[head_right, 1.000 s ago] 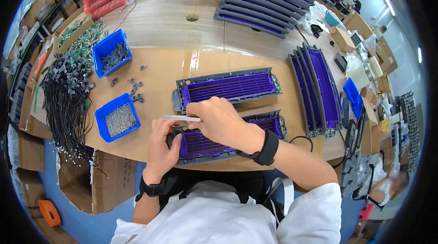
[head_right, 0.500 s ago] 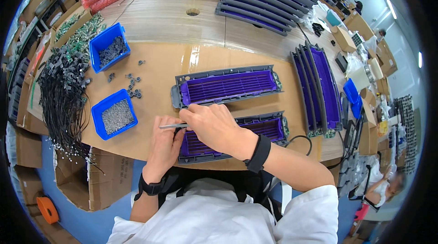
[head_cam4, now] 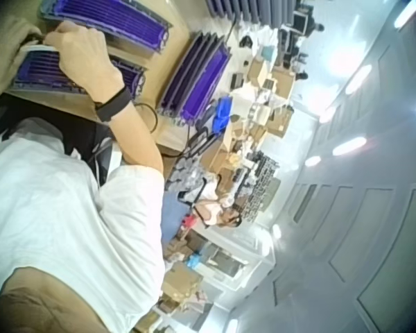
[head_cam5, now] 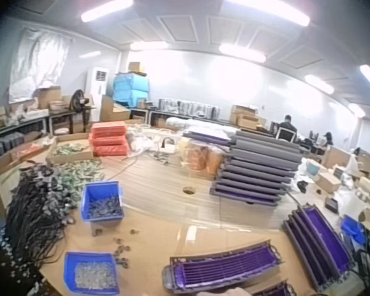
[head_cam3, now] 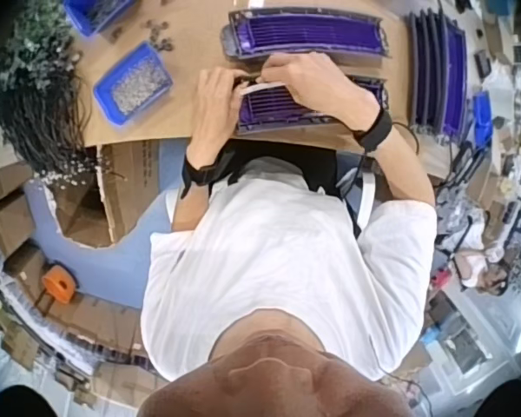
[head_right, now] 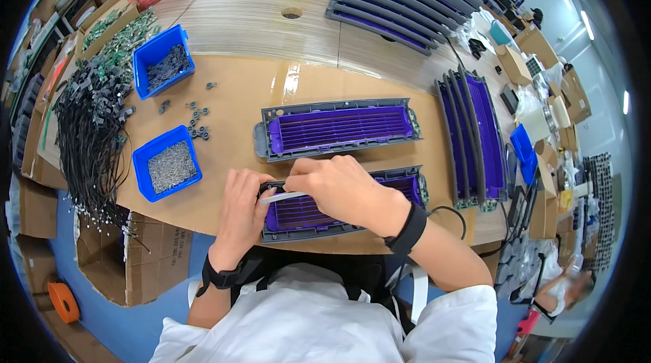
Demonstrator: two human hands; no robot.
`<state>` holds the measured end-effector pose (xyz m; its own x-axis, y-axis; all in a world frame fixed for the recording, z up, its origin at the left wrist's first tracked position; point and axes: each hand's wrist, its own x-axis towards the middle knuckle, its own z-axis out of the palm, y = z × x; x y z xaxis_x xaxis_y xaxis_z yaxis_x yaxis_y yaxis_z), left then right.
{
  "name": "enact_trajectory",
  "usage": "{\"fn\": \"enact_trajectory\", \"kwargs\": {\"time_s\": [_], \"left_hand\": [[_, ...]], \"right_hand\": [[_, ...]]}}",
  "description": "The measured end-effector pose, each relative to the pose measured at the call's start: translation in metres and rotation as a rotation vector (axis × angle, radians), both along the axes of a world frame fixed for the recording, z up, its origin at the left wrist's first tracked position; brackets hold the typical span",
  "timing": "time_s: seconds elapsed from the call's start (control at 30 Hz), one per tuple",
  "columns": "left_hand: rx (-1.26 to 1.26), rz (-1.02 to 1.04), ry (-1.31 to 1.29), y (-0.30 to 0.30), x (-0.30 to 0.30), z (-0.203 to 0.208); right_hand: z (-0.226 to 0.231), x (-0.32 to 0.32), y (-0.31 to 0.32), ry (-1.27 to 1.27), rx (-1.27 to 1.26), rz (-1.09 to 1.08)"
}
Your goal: The person unpacks purple electronic components from a cardboard box and places them on a workbench. They then use a screwdriver to fasten screws into the components, working through a stack of units one by one. The person also handles small metal fasteners from blue bins and stacks the finished units.
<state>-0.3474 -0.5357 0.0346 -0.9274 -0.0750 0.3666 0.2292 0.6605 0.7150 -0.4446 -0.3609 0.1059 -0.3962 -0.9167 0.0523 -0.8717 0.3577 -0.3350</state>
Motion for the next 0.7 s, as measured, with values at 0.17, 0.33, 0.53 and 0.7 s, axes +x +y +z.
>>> {"fn": "enact_trajectory", "kwargs": {"time_s": [0.17,0.33,0.53,0.7], "left_hand": [[-0.028,0.012,0.008,0.0,0.0,0.0],[-0.023,-0.005,-0.011,0.001,-0.001,0.004],[0.0,0.015,0.006,0.002,-0.002,0.002],[0.005,0.014,-0.007,0.003,-0.002,0.003]], "right_hand": [[0.015,0.001,0.005,-0.034,-0.084,-0.115],[-0.001,-0.001,0.022,0.183,-0.001,-0.043],[0.001,0.003,0.021,0.206,0.021,-0.062],[-0.001,0.002,0.022,0.195,0.014,-0.067]]}}
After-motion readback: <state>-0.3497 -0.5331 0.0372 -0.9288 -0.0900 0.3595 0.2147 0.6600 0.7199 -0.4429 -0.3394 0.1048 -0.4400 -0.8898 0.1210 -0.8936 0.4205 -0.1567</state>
